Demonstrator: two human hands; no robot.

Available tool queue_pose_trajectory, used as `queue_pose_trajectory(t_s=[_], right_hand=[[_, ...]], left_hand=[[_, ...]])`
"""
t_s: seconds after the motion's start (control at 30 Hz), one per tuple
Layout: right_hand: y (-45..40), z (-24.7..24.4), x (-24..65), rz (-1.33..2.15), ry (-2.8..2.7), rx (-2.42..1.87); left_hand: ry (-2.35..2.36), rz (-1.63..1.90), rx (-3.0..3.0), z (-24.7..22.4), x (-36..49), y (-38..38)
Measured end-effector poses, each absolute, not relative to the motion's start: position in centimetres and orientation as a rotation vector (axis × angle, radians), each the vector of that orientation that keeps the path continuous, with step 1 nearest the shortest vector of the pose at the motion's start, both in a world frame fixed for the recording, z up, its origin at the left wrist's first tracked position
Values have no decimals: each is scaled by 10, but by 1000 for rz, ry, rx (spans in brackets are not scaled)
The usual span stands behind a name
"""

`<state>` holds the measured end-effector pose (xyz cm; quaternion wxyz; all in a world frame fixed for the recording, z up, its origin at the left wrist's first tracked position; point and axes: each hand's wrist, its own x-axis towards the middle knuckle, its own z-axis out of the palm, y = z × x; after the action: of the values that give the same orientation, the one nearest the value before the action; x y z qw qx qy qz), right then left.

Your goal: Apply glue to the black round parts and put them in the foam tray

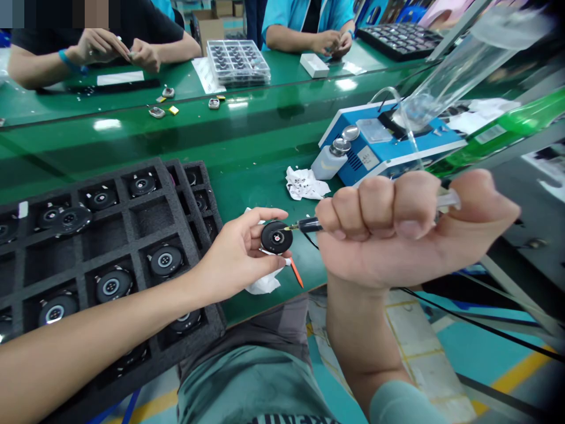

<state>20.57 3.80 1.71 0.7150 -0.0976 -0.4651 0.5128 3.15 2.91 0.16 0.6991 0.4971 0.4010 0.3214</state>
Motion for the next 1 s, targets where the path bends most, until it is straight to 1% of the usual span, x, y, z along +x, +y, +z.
queue_pose_trajectory(t_s=[0.33, 0.77, 1.0], right_hand=[[37, 19, 206, 1129, -986, -176], [33, 22, 211, 1123, -1047, -273], [31, 19, 215, 1159, -1048, -250]], left_hand=[[897, 713, 1117, 2, 32, 30], [893, 715, 1140, 1, 31, 29], [900, 717, 1130, 1, 31, 29]])
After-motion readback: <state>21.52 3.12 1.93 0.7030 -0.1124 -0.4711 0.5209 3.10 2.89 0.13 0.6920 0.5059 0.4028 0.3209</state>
